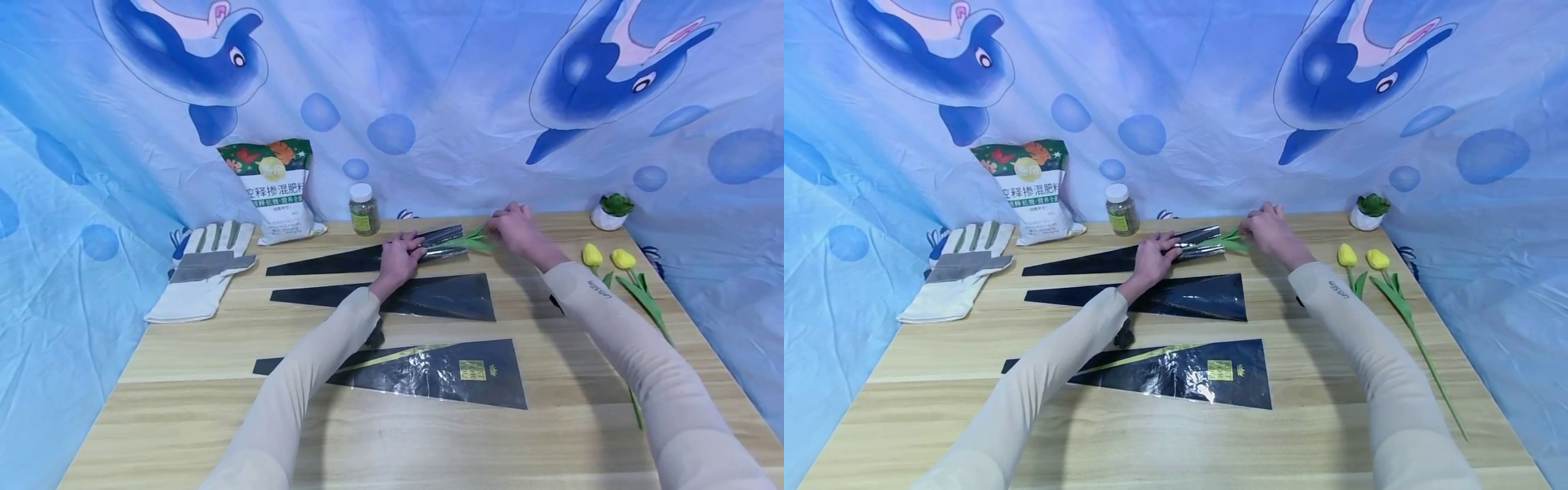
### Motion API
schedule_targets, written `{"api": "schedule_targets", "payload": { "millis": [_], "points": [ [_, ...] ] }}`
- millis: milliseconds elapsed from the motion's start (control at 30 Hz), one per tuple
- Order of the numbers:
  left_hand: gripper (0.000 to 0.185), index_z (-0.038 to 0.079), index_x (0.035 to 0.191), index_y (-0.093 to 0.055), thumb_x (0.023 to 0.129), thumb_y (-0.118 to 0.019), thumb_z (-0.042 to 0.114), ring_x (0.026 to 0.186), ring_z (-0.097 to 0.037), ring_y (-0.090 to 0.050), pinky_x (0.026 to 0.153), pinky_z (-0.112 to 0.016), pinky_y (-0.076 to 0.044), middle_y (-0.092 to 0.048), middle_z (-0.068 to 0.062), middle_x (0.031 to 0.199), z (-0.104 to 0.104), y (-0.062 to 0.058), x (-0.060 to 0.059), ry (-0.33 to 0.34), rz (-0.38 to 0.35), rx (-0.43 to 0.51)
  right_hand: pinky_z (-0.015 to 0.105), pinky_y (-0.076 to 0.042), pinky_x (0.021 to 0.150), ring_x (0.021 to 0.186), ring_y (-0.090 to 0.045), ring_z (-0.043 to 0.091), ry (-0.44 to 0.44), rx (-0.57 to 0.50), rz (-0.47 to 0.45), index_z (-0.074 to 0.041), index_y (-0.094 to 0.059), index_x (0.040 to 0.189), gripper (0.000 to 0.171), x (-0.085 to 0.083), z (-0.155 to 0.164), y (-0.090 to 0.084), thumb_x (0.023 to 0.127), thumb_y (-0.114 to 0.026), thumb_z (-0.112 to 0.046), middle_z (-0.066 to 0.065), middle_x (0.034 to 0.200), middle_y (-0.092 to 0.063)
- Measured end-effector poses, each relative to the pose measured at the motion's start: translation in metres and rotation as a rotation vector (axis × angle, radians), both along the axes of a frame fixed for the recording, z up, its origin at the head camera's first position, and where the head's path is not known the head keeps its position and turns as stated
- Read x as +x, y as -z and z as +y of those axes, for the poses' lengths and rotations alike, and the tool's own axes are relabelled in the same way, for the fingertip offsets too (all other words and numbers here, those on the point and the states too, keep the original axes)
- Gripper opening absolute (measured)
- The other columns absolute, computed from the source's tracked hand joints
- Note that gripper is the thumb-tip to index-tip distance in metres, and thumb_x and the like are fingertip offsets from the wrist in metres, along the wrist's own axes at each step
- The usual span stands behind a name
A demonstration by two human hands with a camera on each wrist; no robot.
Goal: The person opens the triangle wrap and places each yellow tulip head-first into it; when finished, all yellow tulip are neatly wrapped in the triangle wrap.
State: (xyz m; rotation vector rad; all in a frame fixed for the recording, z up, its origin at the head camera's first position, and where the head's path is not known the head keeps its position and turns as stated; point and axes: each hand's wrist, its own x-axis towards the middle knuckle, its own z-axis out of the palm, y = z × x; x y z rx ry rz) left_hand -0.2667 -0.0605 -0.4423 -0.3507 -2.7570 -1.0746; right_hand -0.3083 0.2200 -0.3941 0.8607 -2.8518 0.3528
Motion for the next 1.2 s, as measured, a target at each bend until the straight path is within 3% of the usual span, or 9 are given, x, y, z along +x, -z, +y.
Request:
{"api": "schedule_targets", "payload": {
  "millis": [333, 633, 833, 1033, 1200],
  "points": [
    [0.032, 0.01, 0.127, -0.068, 0.097, -0.068, 0.02, 0.14, -0.039, -0.038, 0.116, -0.056, -0.021, -0.056, -0.008, 0.142, 0.003, 0.003, 0.002, -0.021, -0.008, 0.014, 0.054, -0.025, 0.087, 0.095, -0.046, 0.035, -0.045, -0.092, -0.026, -0.007, -0.075, 0.093, 0.01, 0.004, -0.023, 0.01, 0.084, -0.078, -0.003, 0.009, 0.098, -0.071],
    [0.031, 0.009, 0.125, -0.07, 0.096, -0.07, 0.019, 0.139, -0.04, -0.039, 0.115, -0.055, -0.024, -0.06, -0.008, 0.138, 0.005, 0.01, 0.003, -0.011, 0.011, -0.006, 0.057, -0.02, 0.1, 0.104, -0.047, 0.037, 0.038, -0.204, -0.114, -0.008, -0.062, 0.09, 0.018, 0.01, -0.037, 0.024, 0.081, -0.074, 0.001, 0.005, 0.091, -0.069],
    [0.03, 0.009, 0.124, -0.071, 0.097, -0.069, 0.02, 0.139, -0.04, -0.04, 0.115, -0.055, -0.024, -0.06, -0.008, 0.138, 0.006, 0.012, 0.001, -0.009, 0.018, -0.045, 0.059, -0.018, 0.104, 0.11, -0.045, 0.04, 0.03, -0.286, -0.153, -0.005, -0.061, 0.095, 0.022, 0.011, -0.036, 0.031, 0.079, -0.074, 0.003, 0.009, 0.096, -0.068],
    [0.03, 0.01, 0.125, -0.07, 0.097, -0.068, 0.023, 0.14, -0.037, -0.039, 0.115, -0.054, -0.024, -0.059, -0.007, 0.139, 0.006, 0.01, -0.001, -0.005, 0.005, -0.07, 0.058, -0.035, 0.105, 0.113, -0.05, 0.041, 0.009, -0.45, -0.245, 0.004, -0.06, 0.112, 0.028, 0.011, -0.016, 0.024, 0.086, -0.069, 0.007, 0.02, 0.111, -0.062],
    [0.03, 0.009, 0.125, -0.07, 0.098, -0.067, 0.022, 0.14, -0.038, -0.039, 0.115, -0.056, -0.023, -0.058, -0.006, 0.139, 0.004, 0.004, 0.0, 0.004, 0.017, -0.065, 0.056, -0.045, 0.098, 0.11, -0.056, 0.043, 0.03, -0.382, -0.309, 0.01, -0.056, 0.126, 0.041, 0.012, 0.003, 0.019, 0.086, -0.065, 0.008, 0.027, 0.118, -0.06]
  ]
}}
